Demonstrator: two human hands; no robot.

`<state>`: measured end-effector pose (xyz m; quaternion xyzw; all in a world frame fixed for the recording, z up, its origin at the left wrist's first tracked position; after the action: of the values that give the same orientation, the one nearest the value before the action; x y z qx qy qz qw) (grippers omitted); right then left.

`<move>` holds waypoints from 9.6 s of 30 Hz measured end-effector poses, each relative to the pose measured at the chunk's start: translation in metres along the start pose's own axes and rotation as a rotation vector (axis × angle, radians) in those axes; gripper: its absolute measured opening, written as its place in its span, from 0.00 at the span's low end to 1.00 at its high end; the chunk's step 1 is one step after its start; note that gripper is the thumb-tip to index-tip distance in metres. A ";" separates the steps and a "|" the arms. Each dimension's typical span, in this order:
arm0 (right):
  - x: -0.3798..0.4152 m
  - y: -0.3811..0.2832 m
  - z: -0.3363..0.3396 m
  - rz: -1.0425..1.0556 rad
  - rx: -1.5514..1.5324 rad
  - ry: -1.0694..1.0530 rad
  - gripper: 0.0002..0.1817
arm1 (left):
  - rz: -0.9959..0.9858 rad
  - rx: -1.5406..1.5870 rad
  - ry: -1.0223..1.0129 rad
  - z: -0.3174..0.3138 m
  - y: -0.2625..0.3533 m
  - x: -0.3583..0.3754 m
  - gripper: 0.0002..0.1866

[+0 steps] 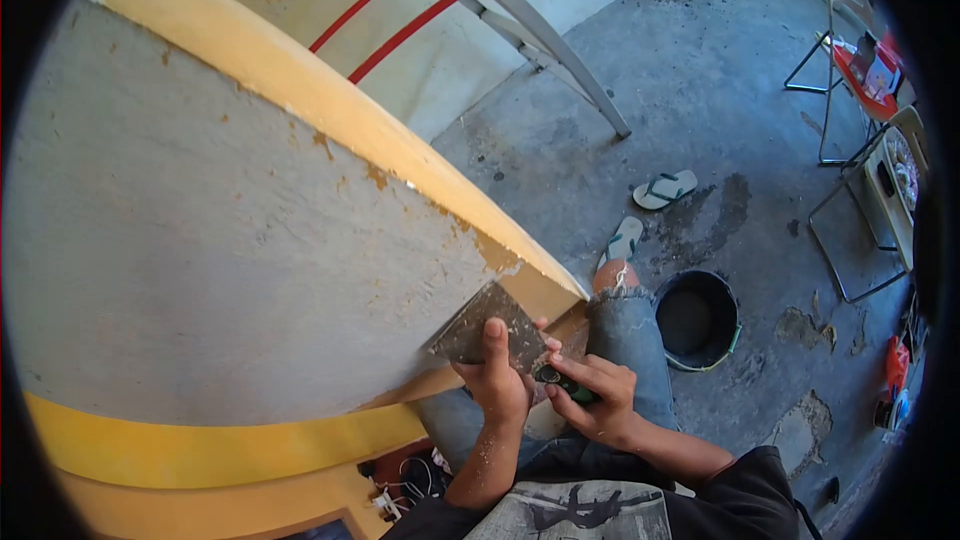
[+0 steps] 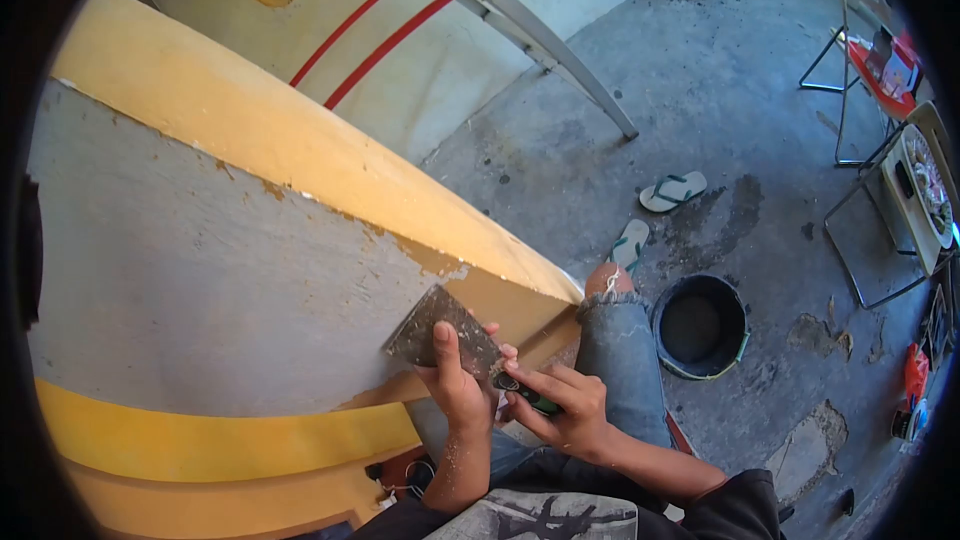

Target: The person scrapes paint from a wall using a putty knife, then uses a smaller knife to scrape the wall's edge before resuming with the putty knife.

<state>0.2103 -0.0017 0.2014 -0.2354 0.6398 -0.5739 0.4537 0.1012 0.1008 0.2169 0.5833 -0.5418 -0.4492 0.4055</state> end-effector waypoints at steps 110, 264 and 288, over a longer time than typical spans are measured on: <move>0.063 0.016 -0.072 -0.820 -0.796 -0.049 0.09 | -0.085 -0.911 -1.043 0.183 -0.274 0.114 0.34; 0.044 0.306 -0.087 -0.785 -0.447 0.188 0.19 | -0.388 0.596 -1.567 -0.027 0.328 0.324 0.21; 0.025 0.063 -0.023 -0.436 -0.472 0.262 0.15 | -0.430 -0.183 -0.560 0.039 0.117 0.102 0.21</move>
<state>0.1925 0.0039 0.1327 -0.3895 0.7423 -0.5189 0.1674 0.0336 -0.0104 0.3101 0.4996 -0.4542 -0.7132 0.1884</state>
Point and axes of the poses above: each hand's wrist, its own x-axis away from the middle knuckle, its own z-axis out of the back of the hand, y = z × x, the point moved 8 cm from there along -x, towards the middle knuckle, and after that the axes turned 11 degrees about -z, right-handed, at the moved point
